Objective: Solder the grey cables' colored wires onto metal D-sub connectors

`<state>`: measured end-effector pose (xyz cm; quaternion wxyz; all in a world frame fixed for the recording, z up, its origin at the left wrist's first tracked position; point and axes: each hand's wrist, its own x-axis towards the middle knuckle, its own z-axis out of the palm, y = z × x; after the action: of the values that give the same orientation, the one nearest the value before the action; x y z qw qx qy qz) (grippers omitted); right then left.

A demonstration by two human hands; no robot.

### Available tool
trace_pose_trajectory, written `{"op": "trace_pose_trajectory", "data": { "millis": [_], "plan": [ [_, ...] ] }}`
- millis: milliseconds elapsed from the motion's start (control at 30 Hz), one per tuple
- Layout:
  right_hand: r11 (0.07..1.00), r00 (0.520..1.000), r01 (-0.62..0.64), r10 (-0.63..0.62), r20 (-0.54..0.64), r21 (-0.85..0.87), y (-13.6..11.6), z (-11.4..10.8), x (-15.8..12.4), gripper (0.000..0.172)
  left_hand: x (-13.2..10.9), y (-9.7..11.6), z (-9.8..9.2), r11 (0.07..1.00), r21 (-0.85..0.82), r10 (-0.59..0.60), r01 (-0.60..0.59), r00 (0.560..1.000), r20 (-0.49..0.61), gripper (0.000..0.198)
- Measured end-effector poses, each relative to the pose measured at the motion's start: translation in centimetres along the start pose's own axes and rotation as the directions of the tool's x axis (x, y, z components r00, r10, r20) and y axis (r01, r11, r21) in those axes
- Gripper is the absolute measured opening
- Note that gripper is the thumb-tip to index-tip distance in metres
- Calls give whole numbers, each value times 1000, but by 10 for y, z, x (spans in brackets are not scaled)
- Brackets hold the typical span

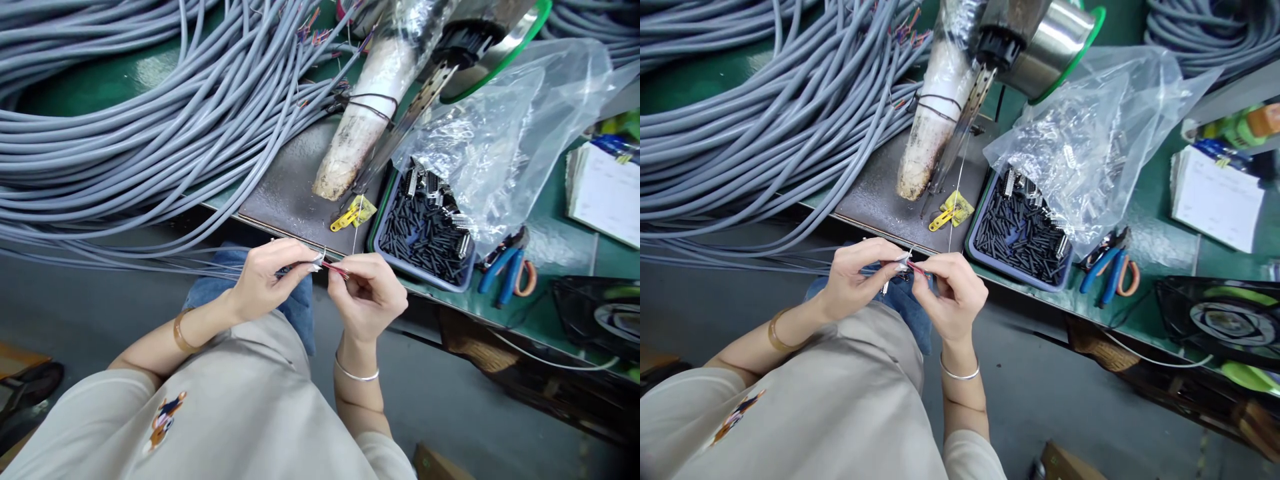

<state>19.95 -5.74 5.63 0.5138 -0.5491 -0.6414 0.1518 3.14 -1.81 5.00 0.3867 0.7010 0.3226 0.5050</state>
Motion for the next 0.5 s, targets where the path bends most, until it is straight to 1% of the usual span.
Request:
{"op": "trace_pose_trajectory", "data": {
  "millis": [133,300,500],
  "plan": [
    [1000,1000,28,-28,7,14,2,0,0,13,-2,-2,0,1000,7,26,-26,1000,-6,8],
    [999,999,38,-38,32,-23,3,-3,2,12,-3,-5,-1,998,42,52,-53,998,30,11],
    [999,998,51,-51,39,18,0,-5,4,19,-1,-6,0,992,64,102,-105,994,45,10]
  ]
}}
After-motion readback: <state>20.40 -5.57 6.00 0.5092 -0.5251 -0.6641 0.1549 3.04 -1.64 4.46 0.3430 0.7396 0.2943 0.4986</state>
